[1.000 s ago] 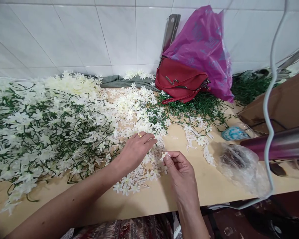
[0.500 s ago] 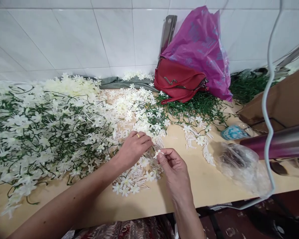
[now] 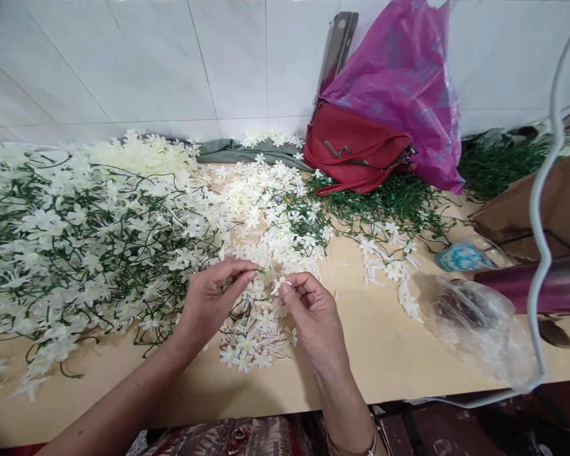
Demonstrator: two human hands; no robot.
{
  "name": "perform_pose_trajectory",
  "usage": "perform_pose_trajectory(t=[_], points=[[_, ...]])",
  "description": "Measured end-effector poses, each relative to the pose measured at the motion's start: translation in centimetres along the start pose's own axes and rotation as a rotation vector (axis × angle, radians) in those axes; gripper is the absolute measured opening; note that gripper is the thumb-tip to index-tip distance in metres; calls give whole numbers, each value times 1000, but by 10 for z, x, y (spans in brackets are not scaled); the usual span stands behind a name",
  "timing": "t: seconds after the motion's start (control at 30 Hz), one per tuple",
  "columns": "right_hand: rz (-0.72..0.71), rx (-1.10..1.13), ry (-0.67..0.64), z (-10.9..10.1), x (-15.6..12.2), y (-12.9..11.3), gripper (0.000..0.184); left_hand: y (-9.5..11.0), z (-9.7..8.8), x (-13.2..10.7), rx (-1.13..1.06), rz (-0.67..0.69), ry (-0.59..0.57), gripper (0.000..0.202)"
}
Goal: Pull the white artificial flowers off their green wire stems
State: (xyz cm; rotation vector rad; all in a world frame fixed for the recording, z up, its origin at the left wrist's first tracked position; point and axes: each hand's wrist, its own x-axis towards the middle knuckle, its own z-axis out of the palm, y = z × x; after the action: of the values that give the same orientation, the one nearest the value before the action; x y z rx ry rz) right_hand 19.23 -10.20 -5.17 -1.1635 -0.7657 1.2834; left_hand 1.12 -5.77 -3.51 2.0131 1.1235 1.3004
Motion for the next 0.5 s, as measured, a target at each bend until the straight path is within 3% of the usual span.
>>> perform_pose_trajectory(t=[0.2, 0.37, 0.5], points=[[95, 111, -94, 27, -2, 0, 29, 0, -5, -25, -141, -111, 79, 8], [110, 125, -94, 30, -4, -3, 30, -2, -5, -26, -202, -55, 116, 10], [125, 109, -64, 28, -6, -7, 34, -2, -4, -26, -268, -96, 85, 12]])
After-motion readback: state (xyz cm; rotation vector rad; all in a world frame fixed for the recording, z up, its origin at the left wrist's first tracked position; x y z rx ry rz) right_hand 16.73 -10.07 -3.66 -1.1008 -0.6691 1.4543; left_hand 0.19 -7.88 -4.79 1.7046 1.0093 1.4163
